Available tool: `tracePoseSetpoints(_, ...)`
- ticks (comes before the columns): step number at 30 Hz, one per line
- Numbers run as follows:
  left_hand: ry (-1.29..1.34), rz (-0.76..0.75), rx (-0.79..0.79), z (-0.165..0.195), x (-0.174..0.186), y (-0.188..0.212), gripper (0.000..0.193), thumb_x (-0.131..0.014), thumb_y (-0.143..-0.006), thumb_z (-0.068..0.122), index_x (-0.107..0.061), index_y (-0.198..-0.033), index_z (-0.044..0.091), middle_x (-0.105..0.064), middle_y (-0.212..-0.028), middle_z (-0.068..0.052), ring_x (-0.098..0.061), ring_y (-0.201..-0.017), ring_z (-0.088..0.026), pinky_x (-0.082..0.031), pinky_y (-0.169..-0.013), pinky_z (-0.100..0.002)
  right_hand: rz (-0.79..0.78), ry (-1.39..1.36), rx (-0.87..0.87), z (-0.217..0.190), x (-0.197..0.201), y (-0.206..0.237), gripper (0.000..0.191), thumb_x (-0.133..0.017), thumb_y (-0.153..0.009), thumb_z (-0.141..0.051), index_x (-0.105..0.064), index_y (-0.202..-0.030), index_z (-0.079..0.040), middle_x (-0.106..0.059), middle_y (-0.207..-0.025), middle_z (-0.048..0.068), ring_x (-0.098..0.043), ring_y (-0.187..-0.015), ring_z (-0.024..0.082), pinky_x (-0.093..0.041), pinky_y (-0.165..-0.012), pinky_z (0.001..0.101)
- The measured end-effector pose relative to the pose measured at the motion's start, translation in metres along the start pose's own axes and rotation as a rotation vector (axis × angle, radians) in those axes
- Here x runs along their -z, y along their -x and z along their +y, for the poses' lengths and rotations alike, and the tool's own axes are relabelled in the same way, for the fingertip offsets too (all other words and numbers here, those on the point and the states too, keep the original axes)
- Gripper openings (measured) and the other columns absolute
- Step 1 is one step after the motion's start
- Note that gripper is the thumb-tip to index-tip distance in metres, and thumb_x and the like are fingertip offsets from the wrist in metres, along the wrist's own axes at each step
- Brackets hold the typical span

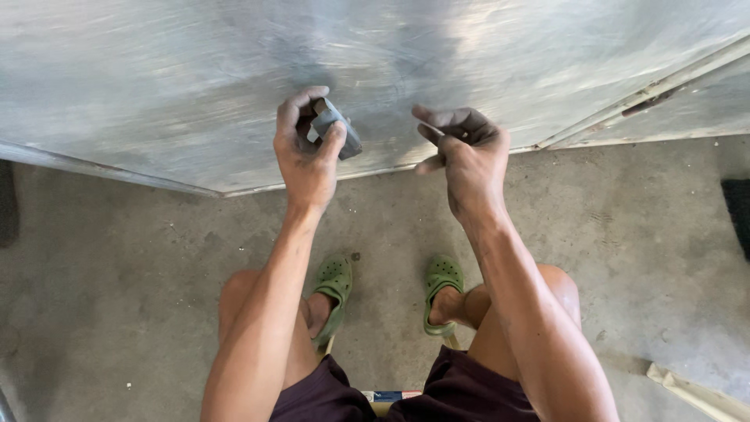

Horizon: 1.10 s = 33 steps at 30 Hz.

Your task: The person sits on a stool in front of a large metal panel and scrubs its surface with a sanding sponge, working over different areas of the panel. They periodically stop to fold and reposition the sponge in their hands before resuming scrubbing.

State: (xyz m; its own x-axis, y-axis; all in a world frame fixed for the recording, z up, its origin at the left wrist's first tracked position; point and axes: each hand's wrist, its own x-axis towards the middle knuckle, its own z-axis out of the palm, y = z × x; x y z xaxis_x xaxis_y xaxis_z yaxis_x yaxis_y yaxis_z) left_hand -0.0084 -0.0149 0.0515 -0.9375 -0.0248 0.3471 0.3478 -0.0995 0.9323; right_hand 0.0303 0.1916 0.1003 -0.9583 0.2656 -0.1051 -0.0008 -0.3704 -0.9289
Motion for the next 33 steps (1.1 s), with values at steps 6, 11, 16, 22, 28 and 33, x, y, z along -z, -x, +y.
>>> tracePoseSetpoints(6, 0.072, -0.002, 0.039, -0.001, -0.003, 0.006, 0.039, -0.065, -0.095, -0.005, -0.057, -0.132, 0.004, -0.061, -0.107, -0.005, -0.069, -0.101, -0.016, -0.059, -0.092, -0.032, 0.067, 0.085, -0.078, 0.005, 0.015, 0.003, 0.03, -0.042, -0.078, 0.022, -0.056, -0.072, -0.003, -0.076, -0.1, 0.025, -0.081, -0.084, 0.027, -0.053, -0.036, 0.0265)
tracePoseSetpoints(11, 0.285, -0.027, 0.085, 0.001, -0.007, 0.009, 0.029, -0.058, -0.091, -0.003, -0.057, -0.119, 0.003, -0.062, -0.116, -0.007, -0.068, -0.106, -0.018, -0.065, -0.089, -0.037, 0.019, 0.017, -0.104, 0.007, 0.026, 0.005, 0.026, -0.041, -0.08, 0.022, -0.053, -0.075, -0.001, -0.072, -0.094, 0.027, -0.063, -0.053, 0.025, -0.062, -0.05, 0.0314)
tracePoseSetpoints(16, 0.227, -0.045, 0.166, 0.017, 0.0, 0.022, 0.018, -0.052, -0.096, 0.007, -0.059, -0.112, 0.003, -0.07, -0.118, -0.008, -0.067, -0.091, -0.016, -0.056, -0.073, -0.028, -0.074, 0.265, -0.003, -0.003, 0.02, 0.012, 0.019, -0.049, -0.086, 0.015, -0.063, -0.09, 0.002, -0.076, -0.101, 0.024, -0.071, -0.071, 0.023, -0.056, -0.062, 0.0328)
tracePoseSetpoints(22, -0.053, -0.094, 0.224, 0.037, 0.028, 0.061, 0.018, -0.063, -0.101, 0.006, -0.061, -0.119, 0.004, -0.062, -0.098, -0.001, -0.06, -0.091, -0.008, -0.051, -0.078, -0.025, -0.231, 1.083, 0.596, -0.016, 0.001, 0.049, 0.058, -0.064, -0.088, -0.015, -0.051, -0.142, 0.002, -0.036, -0.156, 0.033, -0.036, -0.145, 0.046, -0.031, -0.118, 0.0592)
tracePoseSetpoints(28, -0.073, -0.027, 0.29, 0.051, 0.042, 0.081, 0.025, -0.063, -0.096, 0.005, -0.066, -0.121, 0.004, -0.057, -0.088, -0.001, -0.054, -0.08, -0.01, -0.049, -0.07, -0.025, -0.377, 1.327, 0.756, -0.007, -0.019, 0.08, 0.082, -0.071, -0.09, -0.039, -0.038, -0.158, -0.009, -0.009, -0.166, 0.031, -0.011, -0.155, 0.049, -0.012, -0.125, 0.0647)
tracePoseSetpoints(33, -0.328, -0.033, 0.101, 0.094, 0.077, 0.096, 0.028, -0.068, -0.092, 0.004, -0.061, -0.119, 0.004, -0.06, -0.1, 0.0, -0.058, -0.088, -0.008, -0.052, -0.078, -0.024, -0.461, 1.311, 0.76, 0.004, -0.023, 0.101, 0.088, -0.074, -0.089, -0.045, -0.035, -0.161, -0.014, -0.013, -0.171, 0.027, -0.015, -0.159, 0.047, -0.014, -0.129, 0.0629)
